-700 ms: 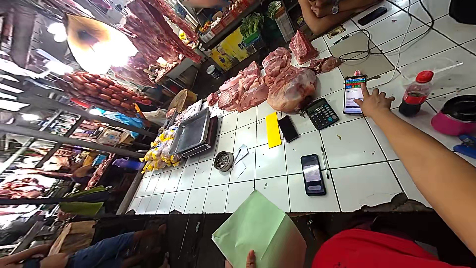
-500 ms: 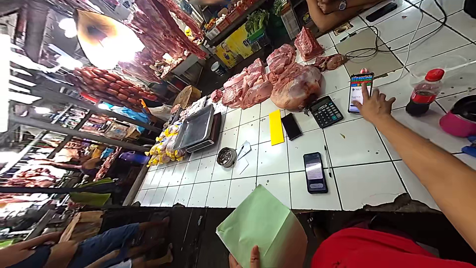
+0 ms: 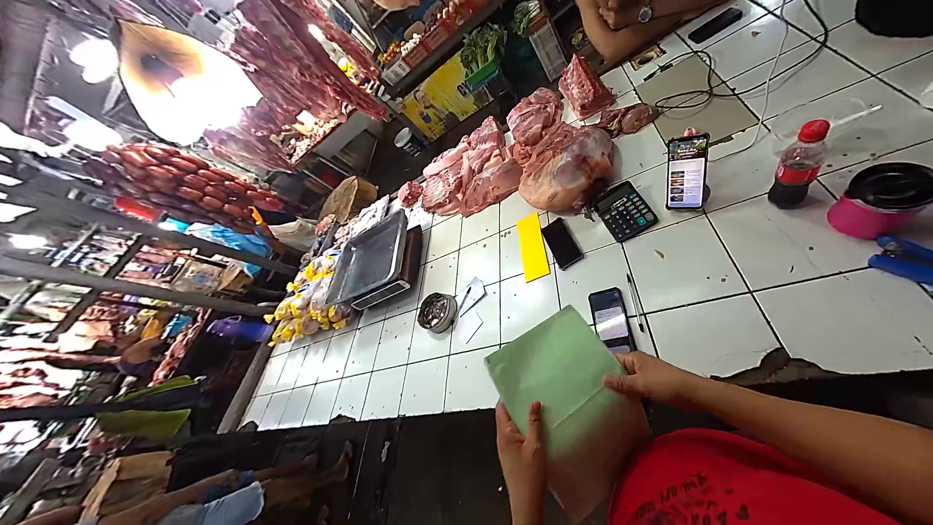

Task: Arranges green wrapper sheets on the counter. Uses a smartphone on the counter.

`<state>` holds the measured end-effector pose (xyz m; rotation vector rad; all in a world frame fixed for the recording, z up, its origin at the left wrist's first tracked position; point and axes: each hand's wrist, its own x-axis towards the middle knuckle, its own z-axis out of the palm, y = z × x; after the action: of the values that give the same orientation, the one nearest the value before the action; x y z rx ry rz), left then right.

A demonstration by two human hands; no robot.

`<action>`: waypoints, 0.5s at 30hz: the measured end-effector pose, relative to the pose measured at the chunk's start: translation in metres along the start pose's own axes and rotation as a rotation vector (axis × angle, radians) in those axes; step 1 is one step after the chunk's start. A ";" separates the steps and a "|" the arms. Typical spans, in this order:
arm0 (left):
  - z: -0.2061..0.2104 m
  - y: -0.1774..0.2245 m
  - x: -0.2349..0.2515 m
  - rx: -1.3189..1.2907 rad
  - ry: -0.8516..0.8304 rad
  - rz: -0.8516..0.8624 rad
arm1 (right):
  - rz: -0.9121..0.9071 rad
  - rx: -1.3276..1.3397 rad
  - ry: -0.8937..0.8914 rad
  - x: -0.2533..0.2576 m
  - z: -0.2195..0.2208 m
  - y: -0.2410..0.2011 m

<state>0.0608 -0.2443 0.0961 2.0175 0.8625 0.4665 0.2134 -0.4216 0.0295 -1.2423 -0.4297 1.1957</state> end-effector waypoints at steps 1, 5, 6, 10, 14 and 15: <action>0.001 -0.005 0.009 0.011 -0.050 -0.020 | 0.005 -0.026 0.064 -0.002 0.001 0.001; 0.007 -0.027 0.038 -0.048 -0.304 -0.169 | 0.043 -0.228 0.326 -0.001 0.008 0.012; 0.006 -0.031 0.044 -0.059 -0.336 -0.195 | 0.040 -0.279 0.371 0.003 0.011 0.015; -0.012 -0.048 0.066 -0.213 -0.284 -0.279 | -0.130 -0.288 0.398 0.019 0.032 0.012; -0.051 -0.069 0.080 -0.327 -0.283 -0.204 | -0.196 -0.613 0.310 0.041 0.047 0.004; -0.063 -0.075 0.084 -0.301 -0.331 -0.132 | -0.241 -0.749 0.340 0.048 0.054 0.005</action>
<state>0.0508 -0.1189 0.0689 1.6871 0.6712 0.1673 0.1862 -0.3544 0.0279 -1.9294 -0.7841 0.5974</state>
